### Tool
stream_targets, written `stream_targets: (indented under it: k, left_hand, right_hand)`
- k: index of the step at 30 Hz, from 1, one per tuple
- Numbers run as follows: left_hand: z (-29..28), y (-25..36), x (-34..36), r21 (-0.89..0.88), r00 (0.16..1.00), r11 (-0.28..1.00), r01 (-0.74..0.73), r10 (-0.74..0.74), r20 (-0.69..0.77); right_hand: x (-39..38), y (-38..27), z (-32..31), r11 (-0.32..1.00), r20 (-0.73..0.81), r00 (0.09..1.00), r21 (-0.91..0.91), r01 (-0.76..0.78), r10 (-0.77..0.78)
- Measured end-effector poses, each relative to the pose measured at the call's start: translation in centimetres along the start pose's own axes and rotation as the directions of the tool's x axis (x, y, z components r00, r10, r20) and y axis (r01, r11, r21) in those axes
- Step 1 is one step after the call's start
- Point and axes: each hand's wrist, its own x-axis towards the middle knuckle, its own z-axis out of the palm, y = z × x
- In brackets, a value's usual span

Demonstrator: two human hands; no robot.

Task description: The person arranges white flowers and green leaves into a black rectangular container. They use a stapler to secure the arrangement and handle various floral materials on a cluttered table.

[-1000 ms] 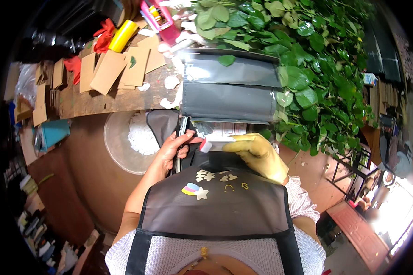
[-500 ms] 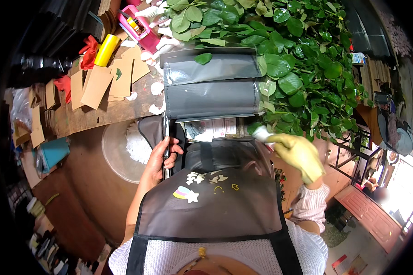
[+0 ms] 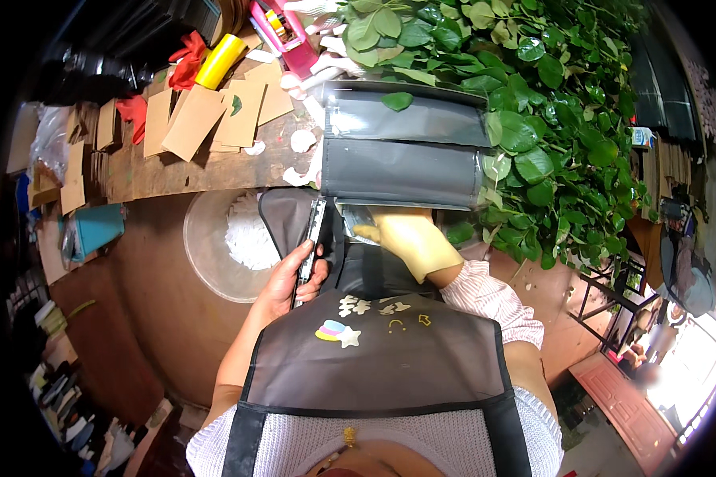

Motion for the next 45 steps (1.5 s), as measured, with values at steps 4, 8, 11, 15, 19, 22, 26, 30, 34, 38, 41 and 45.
stream_targets:
  k: [4, 8, 11, 15, 19, 22, 26, 30, 34, 38, 41, 45]
  left_hand:
    - [-0.4, -0.3, 1.0, -0.037, 0.999, 0.998, 0.045, -0.045, 0.001]
    - [-0.1, -0.1, 1.7, -0.009, 1.000, 1.000, 0.011, -0.012, -0.018]
    - [0.7, 0.4, 2.0, 0.053, 0.998, 0.999, -0.005, 0.009, -0.070]
    - [0.6, 0.4, 2.6, 0.063, 0.997, 0.998, 0.003, 0.002, -0.071]
    - [0.4, 0.3, 2.5, 0.069, 0.998, 0.997, -0.018, 0.022, -0.055]
    - [0.7, 0.5, 2.3, 0.053, 1.000, 0.998, -0.020, 0.020, 0.007]
    - [0.2, 0.2, 2.4, 0.007, 0.999, 1.000, 0.001, -0.001, 0.043]
    - [0.4, 0.1, 2.4, 0.100, 1.000, 0.995, 0.001, 0.001, -0.018]
    - [0.5, 0.0, 2.5, 0.074, 1.000, 0.997, 0.005, -0.003, -0.018]
    - [0.9, 0.2, 2.5, 0.138, 0.999, 0.990, -0.008, 0.014, -0.047]
    - [1.0, 0.3, 2.5, 0.131, 0.998, 0.991, 0.006, 0.001, -0.057]
    - [0.3, 0.0, 2.9, 0.089, 0.999, 0.996, 0.006, -0.003, -0.037]
  right_hand:
    - [1.0, -0.3, -0.7, 0.994, 0.024, 0.999, 0.108, -0.025, 0.023]
    - [-1.3, 1.0, 0.1, 0.981, 0.006, 0.998, 0.183, -0.070, 0.070]
    - [-1.9, 1.3, -0.6, 0.962, 0.033, 0.989, 0.227, -0.148, 0.145]
    - [-1.9, 0.8, -1.5, 0.948, 0.116, 0.966, 0.196, -0.250, 0.231]
    - [-0.8, -1.5, -3.9, 0.650, 0.527, 0.793, 0.493, -0.579, 0.306]
    - [-0.8, -1.8, -3.5, 0.554, 0.525, 0.835, 0.650, -0.520, 0.168]
    - [-1.0, -1.4, -1.4, 0.292, 0.684, 0.729, 0.692, -0.660, 0.029]
    - [-0.2, -1.6, -2.0, 0.356, 0.740, 0.673, 0.627, -0.693, 0.005]
    - [1.0, -2.0, -4.4, 0.506, 0.722, 0.691, 0.592, -0.627, 0.013]
    - [0.0, -1.7, -4.7, 0.484, 0.687, 0.715, 0.584, -0.652, 0.134]
    - [-0.8, -1.4, -4.7, 0.477, 0.642, 0.744, 0.604, -0.638, 0.183]
    - [-0.8, -2.9, -5.9, 0.677, 0.476, 0.864, 0.582, -0.450, 0.165]
